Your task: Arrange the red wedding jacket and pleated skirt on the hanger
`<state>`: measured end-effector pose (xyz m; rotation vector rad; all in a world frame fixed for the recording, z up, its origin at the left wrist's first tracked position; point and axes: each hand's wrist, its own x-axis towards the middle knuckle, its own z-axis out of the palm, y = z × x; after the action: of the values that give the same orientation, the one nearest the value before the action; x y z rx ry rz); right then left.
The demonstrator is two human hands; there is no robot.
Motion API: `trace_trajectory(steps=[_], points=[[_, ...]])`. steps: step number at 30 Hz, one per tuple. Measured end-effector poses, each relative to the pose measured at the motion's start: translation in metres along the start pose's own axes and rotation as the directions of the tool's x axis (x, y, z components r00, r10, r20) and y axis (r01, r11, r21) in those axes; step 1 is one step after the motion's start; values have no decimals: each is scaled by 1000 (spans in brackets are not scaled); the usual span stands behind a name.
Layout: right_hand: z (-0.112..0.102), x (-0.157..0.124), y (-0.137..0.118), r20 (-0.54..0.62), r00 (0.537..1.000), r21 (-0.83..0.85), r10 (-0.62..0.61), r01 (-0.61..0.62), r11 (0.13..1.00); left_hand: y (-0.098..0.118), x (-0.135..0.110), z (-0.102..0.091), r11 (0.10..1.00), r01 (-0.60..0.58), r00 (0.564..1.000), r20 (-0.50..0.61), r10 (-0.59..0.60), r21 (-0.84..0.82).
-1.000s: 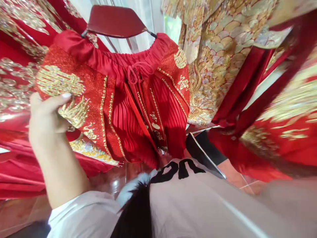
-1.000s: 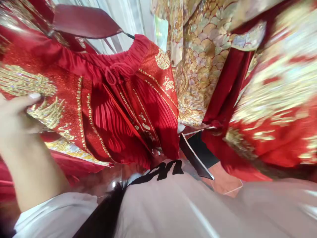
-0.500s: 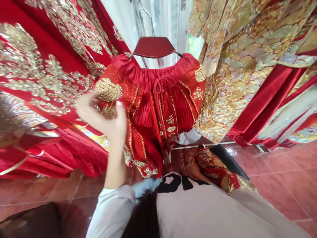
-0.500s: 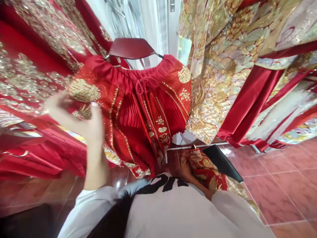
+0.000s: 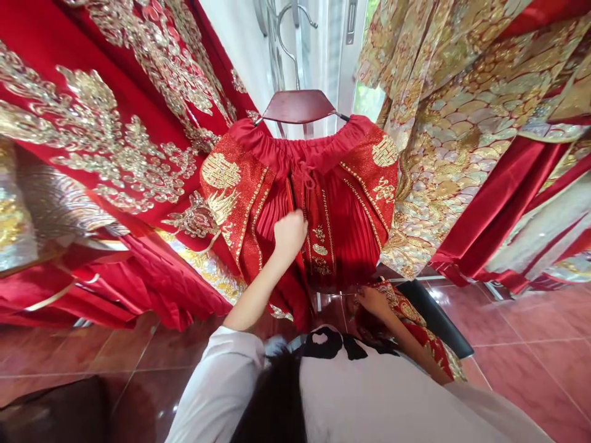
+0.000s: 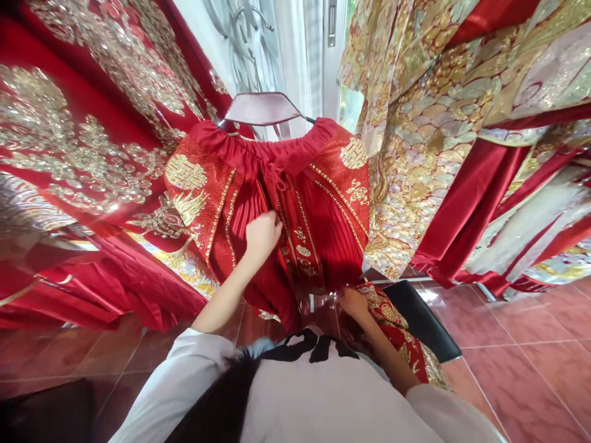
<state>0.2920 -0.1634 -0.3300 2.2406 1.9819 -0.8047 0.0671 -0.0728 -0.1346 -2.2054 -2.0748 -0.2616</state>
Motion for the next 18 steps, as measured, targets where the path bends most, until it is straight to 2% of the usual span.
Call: trace_trajectory(steps=[2,4,6,7,8,9,11,12,13,14,15,16,18], points=[[-26,-1,-4,-74,997,-18,-1,0,1000,0,-23,25,997,-73,985,160,67,28],[-56,-3,-10,-148,989,-10,-28,27,1000,1,-43,47,993,-118,963,247,109,24],[-91,-6,-22,-225,970,5,-87,90,996,1,-55,54,987,-159,945,292,147,17],[-110,-7,-30,-291,946,12,-145,155,988,2,-57,51,983,-183,939,300,172,9],[-129,-8,-41,-378,897,13,-228,252,968,2,-55,42,978,-207,933,299,198,-2],[-148,-9,-54,-514,784,-4,-348,403,915,3,-51,29,973,-230,930,292,224,-14],[-184,-8,-85,-708,435,-146,-556,681,718,2,-33,-7,961,-274,941,196,275,-36],[-200,-6,-103,-731,272,-241,-625,754,610,1,-20,-27,957,-289,951,103,291,-41],[-214,-3,-120,-714,153,-329,-683,788,521,-1,-6,-45,947,-319,944,-97,314,-32],[-226,2,-136,-685,85,-396,-723,790,468,-3,8,-61,936,-352,900,-278,335,-11],[-235,7,-149,-663,65,-436,-745,776,456,-6,22,-73,922,-386,851,-381,361,11],[-243,13,-159,-647,74,-460,-759,756,465,-9,34,-81,909,-416,812,-436,389,35],[-252,25,-167,-626,130,-475,-769,718,508,-16,49,-86,882,-466,782,-432,449,71]])
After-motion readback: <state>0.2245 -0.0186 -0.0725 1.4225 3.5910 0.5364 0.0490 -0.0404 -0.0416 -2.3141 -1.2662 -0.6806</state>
